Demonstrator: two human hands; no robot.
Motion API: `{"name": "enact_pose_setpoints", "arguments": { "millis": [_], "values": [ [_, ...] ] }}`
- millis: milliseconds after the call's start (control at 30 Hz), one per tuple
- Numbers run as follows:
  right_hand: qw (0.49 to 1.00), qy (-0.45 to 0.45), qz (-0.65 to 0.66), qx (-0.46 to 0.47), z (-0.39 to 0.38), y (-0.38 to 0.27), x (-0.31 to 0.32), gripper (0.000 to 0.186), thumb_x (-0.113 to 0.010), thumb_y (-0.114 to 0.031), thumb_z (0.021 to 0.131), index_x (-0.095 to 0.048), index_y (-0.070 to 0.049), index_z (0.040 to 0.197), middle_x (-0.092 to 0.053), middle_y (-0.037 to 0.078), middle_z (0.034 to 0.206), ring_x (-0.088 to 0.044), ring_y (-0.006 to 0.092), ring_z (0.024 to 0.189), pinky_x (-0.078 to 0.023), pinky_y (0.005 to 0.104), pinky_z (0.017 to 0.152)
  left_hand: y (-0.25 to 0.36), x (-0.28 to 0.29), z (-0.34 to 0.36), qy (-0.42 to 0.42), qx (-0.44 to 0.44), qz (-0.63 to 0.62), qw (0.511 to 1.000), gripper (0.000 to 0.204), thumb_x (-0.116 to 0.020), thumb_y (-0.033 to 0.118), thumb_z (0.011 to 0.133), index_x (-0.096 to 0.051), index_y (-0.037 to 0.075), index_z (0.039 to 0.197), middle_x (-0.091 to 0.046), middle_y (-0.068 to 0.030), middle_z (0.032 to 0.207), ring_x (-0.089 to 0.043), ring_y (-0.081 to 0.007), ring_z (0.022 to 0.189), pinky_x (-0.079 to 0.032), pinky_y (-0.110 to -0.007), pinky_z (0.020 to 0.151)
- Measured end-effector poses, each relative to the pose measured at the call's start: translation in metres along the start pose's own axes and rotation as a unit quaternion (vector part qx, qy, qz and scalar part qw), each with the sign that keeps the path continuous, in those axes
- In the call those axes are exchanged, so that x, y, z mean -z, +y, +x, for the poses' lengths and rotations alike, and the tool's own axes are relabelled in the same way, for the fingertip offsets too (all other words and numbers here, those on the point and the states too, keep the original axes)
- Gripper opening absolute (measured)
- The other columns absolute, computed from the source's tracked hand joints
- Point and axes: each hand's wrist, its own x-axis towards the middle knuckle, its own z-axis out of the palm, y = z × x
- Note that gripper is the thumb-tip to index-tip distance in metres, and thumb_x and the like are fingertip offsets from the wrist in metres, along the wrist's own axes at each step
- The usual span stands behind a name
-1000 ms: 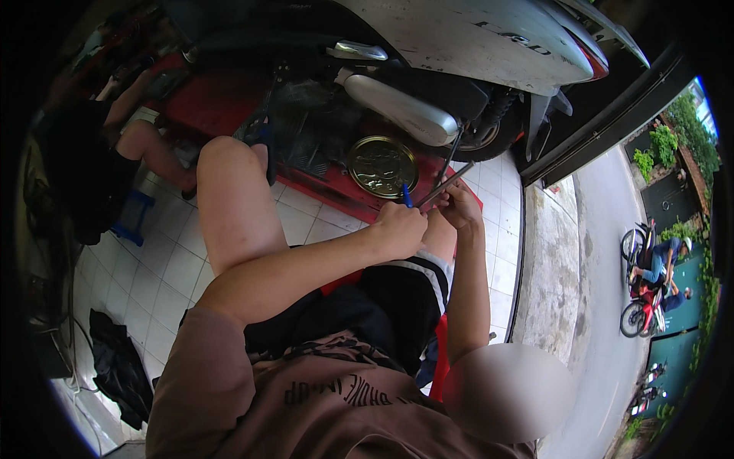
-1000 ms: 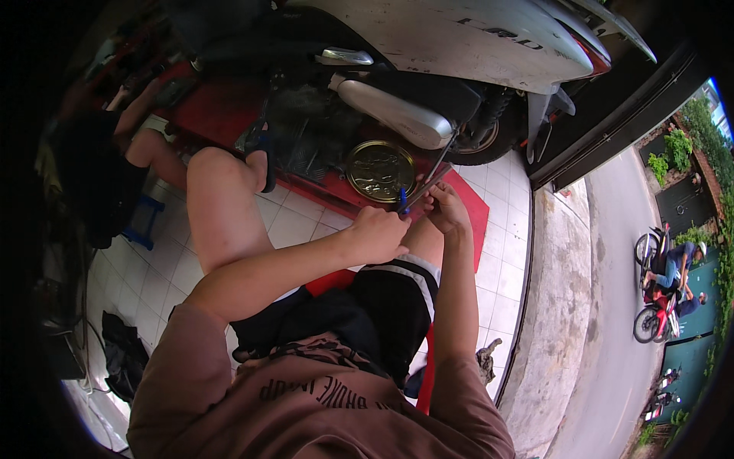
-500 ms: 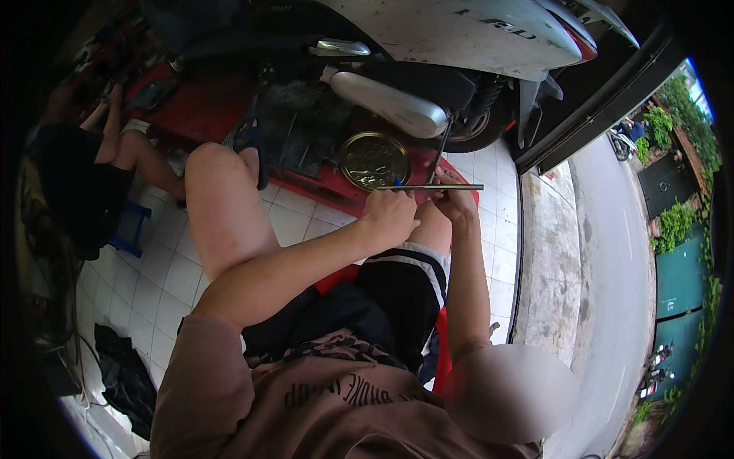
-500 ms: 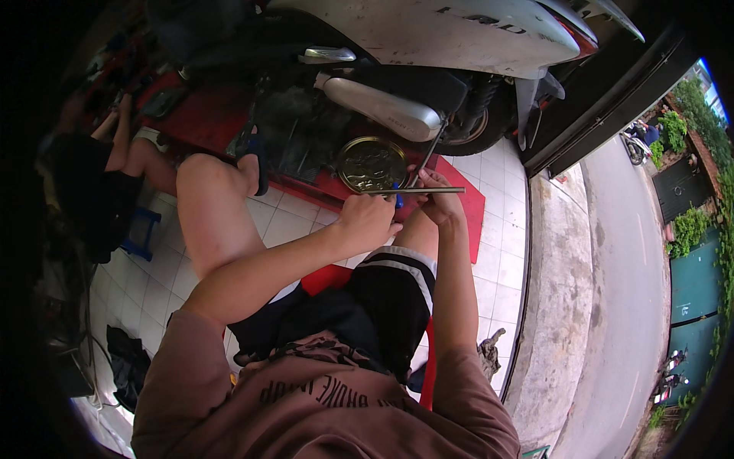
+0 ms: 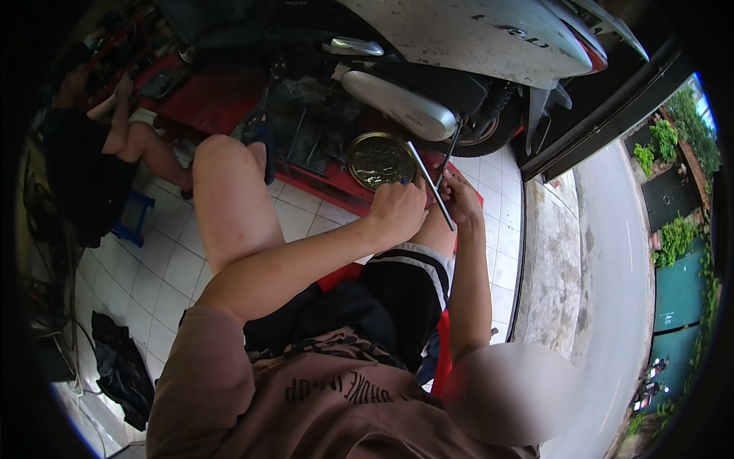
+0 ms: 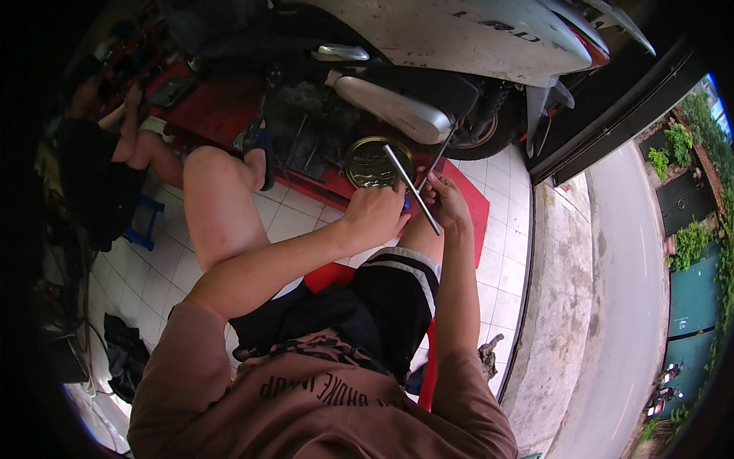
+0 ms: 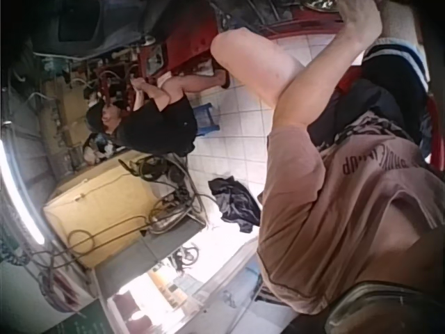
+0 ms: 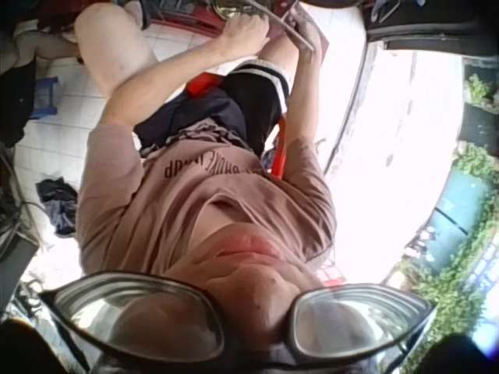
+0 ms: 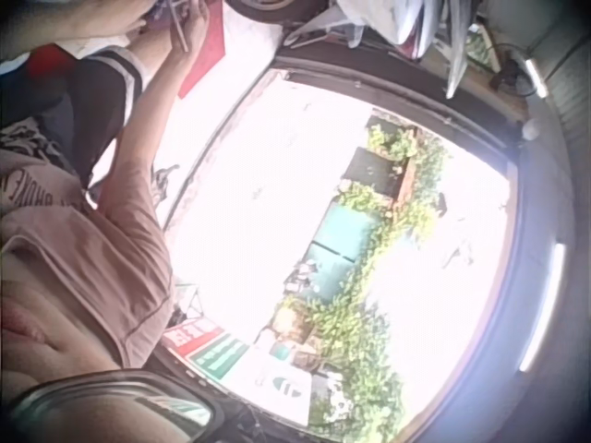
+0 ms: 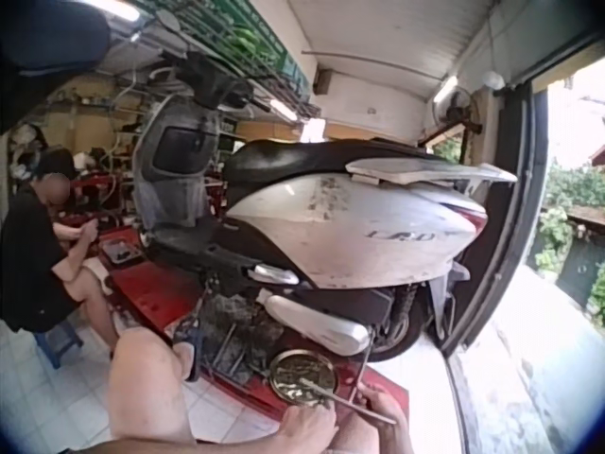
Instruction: The person sits on a low stool in a workshop and uses a T-handle wrench to tighten a bolt on the engine of a white motorcycle. The person repeatedly applies torque to the fastener while seated on the floor.
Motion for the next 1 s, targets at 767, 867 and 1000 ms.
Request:
{"name": "enact_pose_setpoints", "arguments": {
  "millis": [767,867,1000],
  "values": [
    [1.0,0.005,0.019,-0.013,-0.002,-0.003,-0.008,0.024,-0.053,-0.017,0.094,-0.058,-0.001,0.111,-0.048,-0.004,0.07,-0.04,0.0044,0.059,-0.031,0.0185,0.051,0.006,0.005,-0.006,0.051,0.008,0.026,0.998,0.052,-0.065,0.027,0.081,-0.053,-0.002,0.123,-0.064,-0.0132,0.073,-0.065,-0.0302,0.066,-0.052,-0.041,0.06],
    [0.999,0.033,-0.015,-0.005,-0.003,-0.004,-0.009,0.024,-0.053,-0.016,0.094,-0.059,0.0,0.112,-0.048,-0.005,0.07,-0.039,0.0039,0.059,-0.032,0.0182,0.052,0.009,0.01,-0.008,0.042,-0.151,0.036,0.987,0.063,-0.064,0.026,0.081,-0.043,-0.005,0.131,-0.064,-0.0143,0.074,-0.066,-0.0296,0.068,-0.052,-0.04,0.061],
    [1.0,0.009,0.012,-0.016,-0.001,-0.005,-0.01,0.024,-0.053,-0.016,0.094,-0.059,0.0,0.112,-0.048,-0.005,0.071,-0.039,0.0039,0.058,-0.032,0.0175,0.052,0.003,-0.001,-0.012,-0.04,-0.047,0.065,0.996,0.066,-0.066,0.027,0.08,-0.04,0.007,0.137,-0.062,-0.0139,0.075,-0.065,-0.0294,0.07,-0.052,-0.04,0.062]
  ]
}}
